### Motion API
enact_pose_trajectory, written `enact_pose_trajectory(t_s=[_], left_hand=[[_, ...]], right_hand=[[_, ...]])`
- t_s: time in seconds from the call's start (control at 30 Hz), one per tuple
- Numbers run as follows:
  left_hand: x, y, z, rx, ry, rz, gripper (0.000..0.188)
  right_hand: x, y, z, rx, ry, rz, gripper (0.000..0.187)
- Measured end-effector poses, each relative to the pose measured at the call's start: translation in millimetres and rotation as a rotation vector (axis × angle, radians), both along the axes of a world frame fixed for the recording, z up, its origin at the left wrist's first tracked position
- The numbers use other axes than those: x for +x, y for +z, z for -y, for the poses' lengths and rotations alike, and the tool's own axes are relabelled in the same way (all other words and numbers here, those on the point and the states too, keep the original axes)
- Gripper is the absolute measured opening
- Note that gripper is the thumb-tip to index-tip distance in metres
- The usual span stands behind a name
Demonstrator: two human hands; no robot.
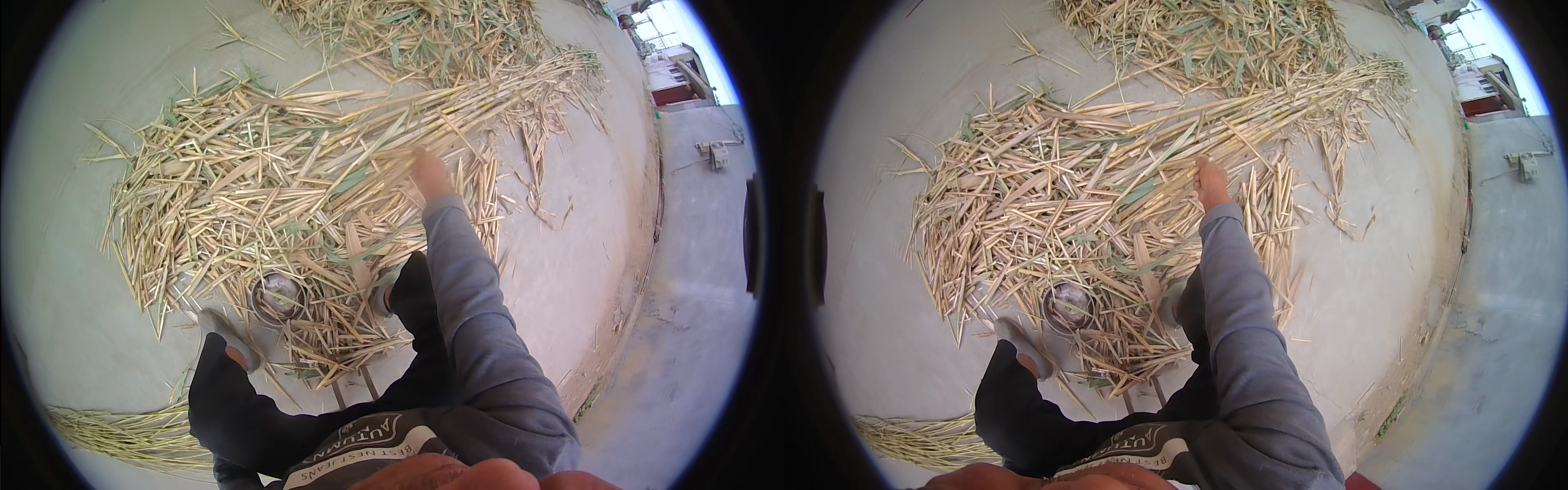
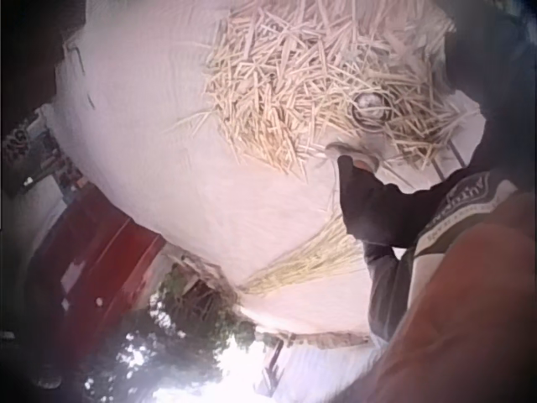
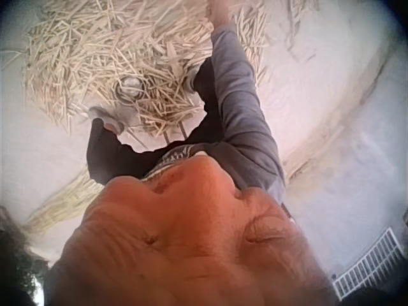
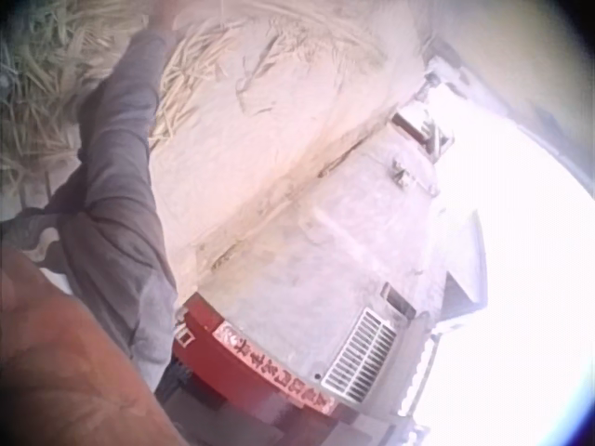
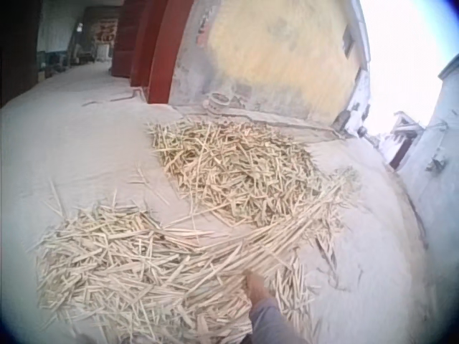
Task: The person sits on a concrete floor and strips leaves from sugarcane stalks by hand. They pull the leaves off each stalk and drop the cleaned stalks to the left while the removed leaves accumulate on the floor.
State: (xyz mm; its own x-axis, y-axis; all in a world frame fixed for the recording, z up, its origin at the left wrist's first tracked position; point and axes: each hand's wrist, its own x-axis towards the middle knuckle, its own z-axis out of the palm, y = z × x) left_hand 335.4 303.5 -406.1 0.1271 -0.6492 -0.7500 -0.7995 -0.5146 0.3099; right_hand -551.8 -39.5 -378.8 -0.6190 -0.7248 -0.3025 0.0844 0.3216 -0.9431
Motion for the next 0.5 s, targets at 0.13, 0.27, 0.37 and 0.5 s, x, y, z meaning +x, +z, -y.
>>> enact_pose_trajectory(t_s=[0.13,0.27,0.37,0.5], left_hand=[[15.1,34.3,47.0,-0.401,0.081,-0.204,0.018],[-44.6,166.7,152.8,-0.785,0.249,-0.218,0.012],[-154.6,302.3,210.3,-1.208,0.027,-0.034,0.012],[-316.2,415.5,221.7,-1.477,-0.763,0.204,0.038]], right_hand=[[1.8,136.2,13.7,-0.327,-0.049,0.610,0.019],[72.9,253.9,-4.1,-0.683,0.250,0.823,0.017],[176.9,284.2,-36.5,-0.507,0.420,0.841,0.021],[279.1,285.7,-91.8,-0.191,0.471,0.836,0.026]])
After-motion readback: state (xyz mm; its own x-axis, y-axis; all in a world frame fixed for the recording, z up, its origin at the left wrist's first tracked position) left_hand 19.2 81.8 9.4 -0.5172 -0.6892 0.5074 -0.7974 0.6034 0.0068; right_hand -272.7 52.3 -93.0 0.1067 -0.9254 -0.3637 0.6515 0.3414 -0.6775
